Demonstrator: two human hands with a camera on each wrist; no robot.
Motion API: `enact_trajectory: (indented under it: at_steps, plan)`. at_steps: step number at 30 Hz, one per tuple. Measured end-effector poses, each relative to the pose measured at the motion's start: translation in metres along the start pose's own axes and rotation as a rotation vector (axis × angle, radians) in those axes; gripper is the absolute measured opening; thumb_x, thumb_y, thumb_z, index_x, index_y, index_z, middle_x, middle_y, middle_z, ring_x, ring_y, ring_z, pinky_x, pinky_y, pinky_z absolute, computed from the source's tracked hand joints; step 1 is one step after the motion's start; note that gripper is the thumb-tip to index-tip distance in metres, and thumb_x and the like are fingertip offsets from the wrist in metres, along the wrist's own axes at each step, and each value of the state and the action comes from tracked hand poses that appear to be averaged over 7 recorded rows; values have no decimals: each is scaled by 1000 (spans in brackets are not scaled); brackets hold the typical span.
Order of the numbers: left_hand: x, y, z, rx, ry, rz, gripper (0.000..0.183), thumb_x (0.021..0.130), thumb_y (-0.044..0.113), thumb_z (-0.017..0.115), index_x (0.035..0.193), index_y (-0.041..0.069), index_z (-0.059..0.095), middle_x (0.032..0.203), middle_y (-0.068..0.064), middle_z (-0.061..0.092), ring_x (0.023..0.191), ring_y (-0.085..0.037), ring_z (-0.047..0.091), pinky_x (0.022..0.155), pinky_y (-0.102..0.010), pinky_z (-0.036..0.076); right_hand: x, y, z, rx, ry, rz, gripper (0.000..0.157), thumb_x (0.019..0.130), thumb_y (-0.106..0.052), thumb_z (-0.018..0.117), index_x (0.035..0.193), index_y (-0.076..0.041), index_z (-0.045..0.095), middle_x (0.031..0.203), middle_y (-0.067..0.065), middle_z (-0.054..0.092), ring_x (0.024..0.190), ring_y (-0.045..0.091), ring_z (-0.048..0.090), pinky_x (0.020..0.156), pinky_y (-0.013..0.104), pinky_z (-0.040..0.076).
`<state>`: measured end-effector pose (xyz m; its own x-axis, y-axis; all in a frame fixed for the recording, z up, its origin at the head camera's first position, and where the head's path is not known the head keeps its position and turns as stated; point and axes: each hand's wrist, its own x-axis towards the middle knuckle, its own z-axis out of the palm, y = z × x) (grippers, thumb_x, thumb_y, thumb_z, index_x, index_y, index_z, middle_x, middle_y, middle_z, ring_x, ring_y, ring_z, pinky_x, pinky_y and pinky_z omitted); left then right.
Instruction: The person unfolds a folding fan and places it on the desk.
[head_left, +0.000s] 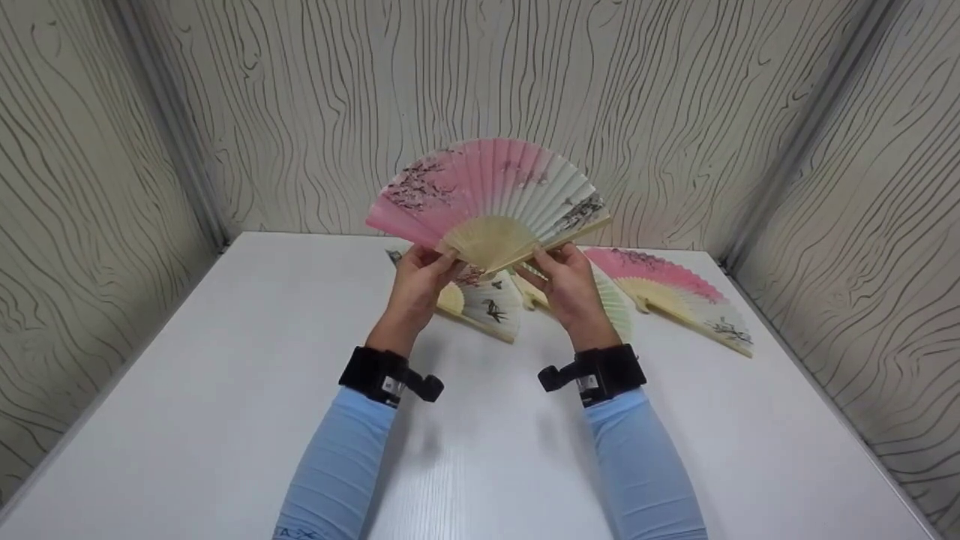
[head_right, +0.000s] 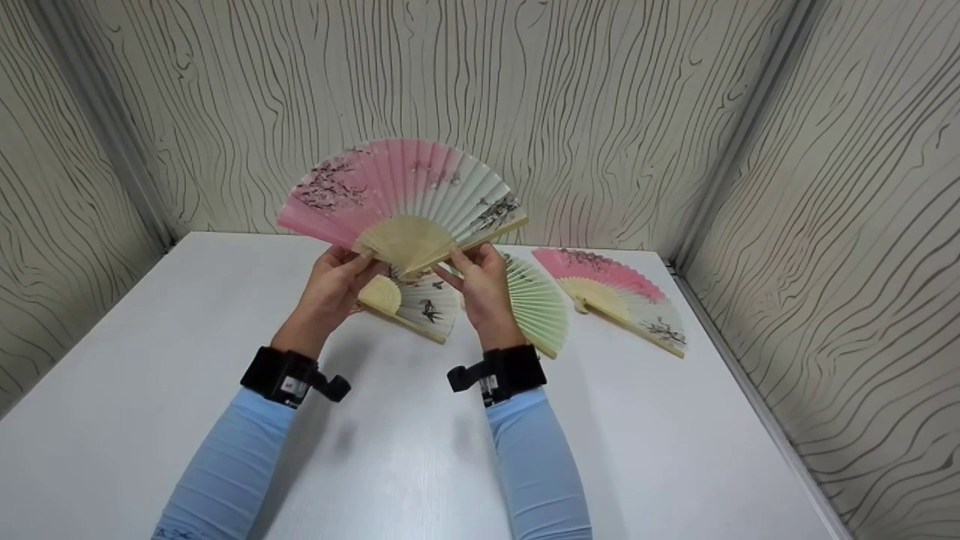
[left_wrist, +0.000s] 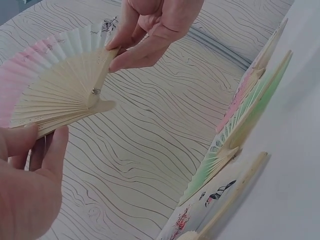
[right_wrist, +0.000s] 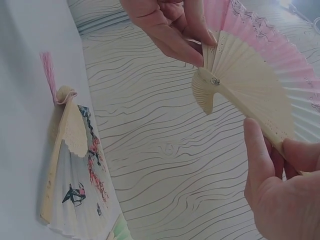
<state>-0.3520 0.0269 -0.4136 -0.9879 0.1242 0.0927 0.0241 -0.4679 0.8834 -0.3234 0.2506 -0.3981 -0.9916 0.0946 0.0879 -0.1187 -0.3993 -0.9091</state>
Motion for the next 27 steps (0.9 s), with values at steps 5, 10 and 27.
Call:
enact_trajectory:
  at_steps: [5,10,27]
  plan:
    - [1,-2,2,-53,20,30,43,108,-2,60,150,-2,53,130,-9,65,119,-17,70,111,-31,61,1,0,2,56,35,-12,26,112,2,50,138,2,53,114,3,67,102,13,76,101,34,67]
    - [2,-6,7,-166,40,53,42,108,-6,57,149,-7,50,123,-8,66,110,-13,73,105,-28,64,1,0,5,142,74,-8,20,112,1,49,130,-3,56,113,4,66,100,13,77,96,32,68]
    - [-2,-19,24,-329,299,28,29,110,0,57,139,-4,55,124,-10,64,100,-10,76,92,-21,66,1,13,15,336,166,38,15,116,-13,44,120,-5,56,111,6,69,97,15,77,91,30,69]
